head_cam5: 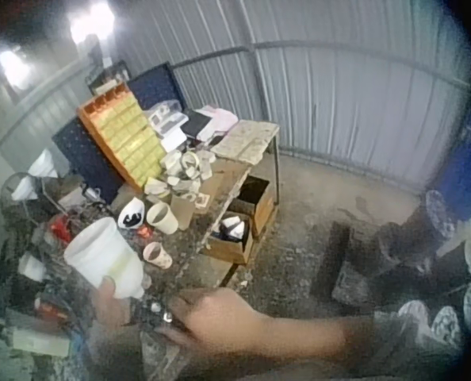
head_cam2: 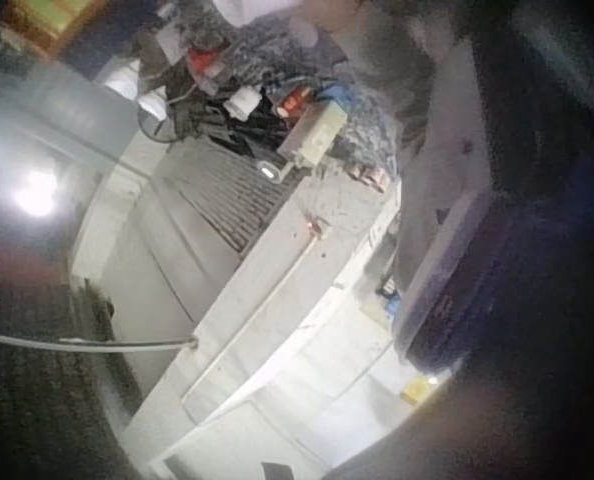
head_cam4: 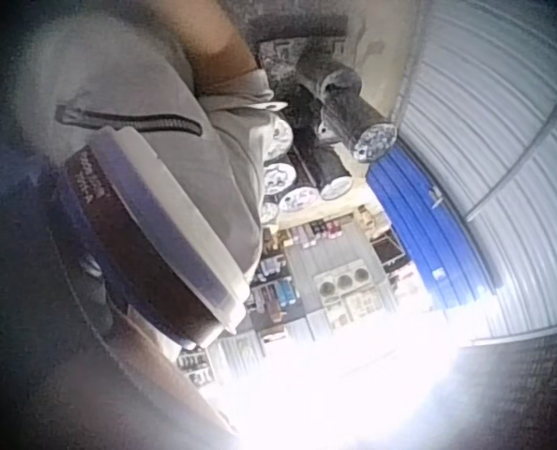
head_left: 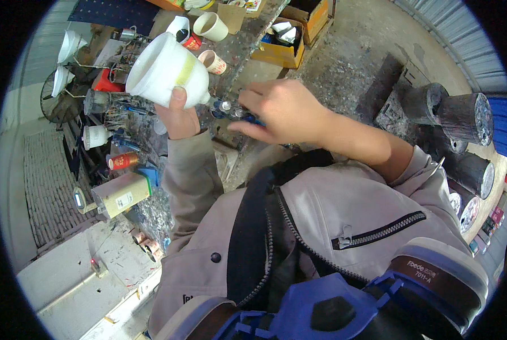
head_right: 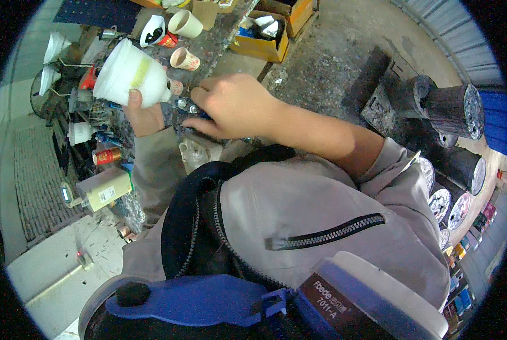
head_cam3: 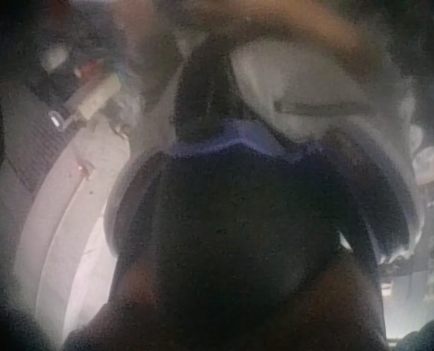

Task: The person pours a dark liquid into a cup, then uses a spray gun to transfer a white liquid from a container into the gun's cup. They walk to a spray booth and place the spray gun on a stand.

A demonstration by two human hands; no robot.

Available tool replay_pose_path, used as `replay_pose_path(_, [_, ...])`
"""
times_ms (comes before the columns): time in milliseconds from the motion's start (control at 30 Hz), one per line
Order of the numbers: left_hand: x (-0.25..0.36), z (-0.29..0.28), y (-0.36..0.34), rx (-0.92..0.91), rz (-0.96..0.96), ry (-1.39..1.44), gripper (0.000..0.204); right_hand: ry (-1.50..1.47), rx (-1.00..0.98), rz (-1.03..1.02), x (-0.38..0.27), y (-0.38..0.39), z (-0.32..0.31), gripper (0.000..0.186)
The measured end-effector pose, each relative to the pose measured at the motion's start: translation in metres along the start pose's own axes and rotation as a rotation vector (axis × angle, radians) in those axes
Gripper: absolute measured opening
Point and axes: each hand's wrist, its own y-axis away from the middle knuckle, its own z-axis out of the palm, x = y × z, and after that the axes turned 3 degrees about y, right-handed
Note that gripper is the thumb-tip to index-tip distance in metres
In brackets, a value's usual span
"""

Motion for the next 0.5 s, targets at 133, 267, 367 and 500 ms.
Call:
replay_pose_path(133, [0.021,0.014,-0.001,0.02,-0.018,-0.079,0.082,0.087,-0.072,0.008,-0.011,-0.012,-0.002,0.03])
replay_pose_path(267, [0.043,0.027,0.0,0.04,-0.03,-0.158,0.073,0.09,-0.219,0.104,-0.018,-0.018,-0.021,0.026])
replay_pose_path(367, [0.06,0.038,0.002,0.024,-0.013,-0.223,0.07,0.091,-0.308,0.105,-0.02,-0.027,-0.034,0.025])
replay_pose_path(500, [0.081,0.049,0.008,-0.02,0.028,-0.301,0.069,0.071,-0.419,0.086,-0.022,-0.034,-0.047,0.025])
